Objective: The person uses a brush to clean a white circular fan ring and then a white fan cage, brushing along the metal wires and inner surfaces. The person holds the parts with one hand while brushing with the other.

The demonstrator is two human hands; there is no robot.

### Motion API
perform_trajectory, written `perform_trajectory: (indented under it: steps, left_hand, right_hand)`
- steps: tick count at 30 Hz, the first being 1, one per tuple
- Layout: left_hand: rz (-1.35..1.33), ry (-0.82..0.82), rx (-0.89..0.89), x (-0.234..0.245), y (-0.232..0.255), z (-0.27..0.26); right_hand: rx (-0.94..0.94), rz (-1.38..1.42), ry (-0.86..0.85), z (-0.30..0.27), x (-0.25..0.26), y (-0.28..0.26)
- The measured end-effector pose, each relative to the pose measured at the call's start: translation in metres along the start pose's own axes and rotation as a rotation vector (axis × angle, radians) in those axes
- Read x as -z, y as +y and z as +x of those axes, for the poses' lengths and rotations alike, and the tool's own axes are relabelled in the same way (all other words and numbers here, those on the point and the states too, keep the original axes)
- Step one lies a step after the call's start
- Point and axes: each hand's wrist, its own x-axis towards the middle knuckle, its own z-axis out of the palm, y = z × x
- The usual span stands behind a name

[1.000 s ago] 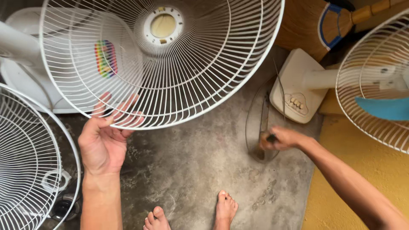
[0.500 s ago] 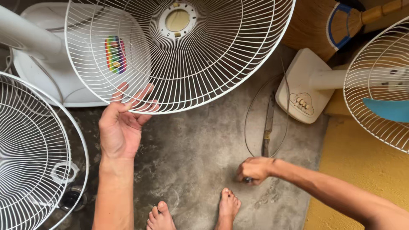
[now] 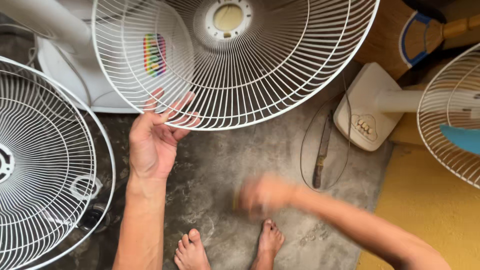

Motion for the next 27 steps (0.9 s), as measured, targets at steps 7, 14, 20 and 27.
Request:
perform_trajectory:
  steps: [7, 14, 20, 27]
  left_hand:
    - [0.037, -0.029, -0.015, 0.003, 0.007, -0.01]
    - [0.014, -0.033, -0.03, -0.015, 0.001, -0.003]
    - [0.0, -0.051, -0.005, -0.011, 0.01, -0.01]
    - [0.009, -0.042, -0.008, -0.006, 0.008, -0.007]
  right_hand:
    - [-0.687, 0.145, 0.203, -0.131, 0.007, 0.069]
    - [-0.131, -0.089, -0.001, -0.087, -0.049, 0.025]
    - [-0.301, 0.225, 0.331, -0.003, -0.006, 0.102]
    - [-0.469, -0.228, 0.74, 0.032, 0.077, 0.151]
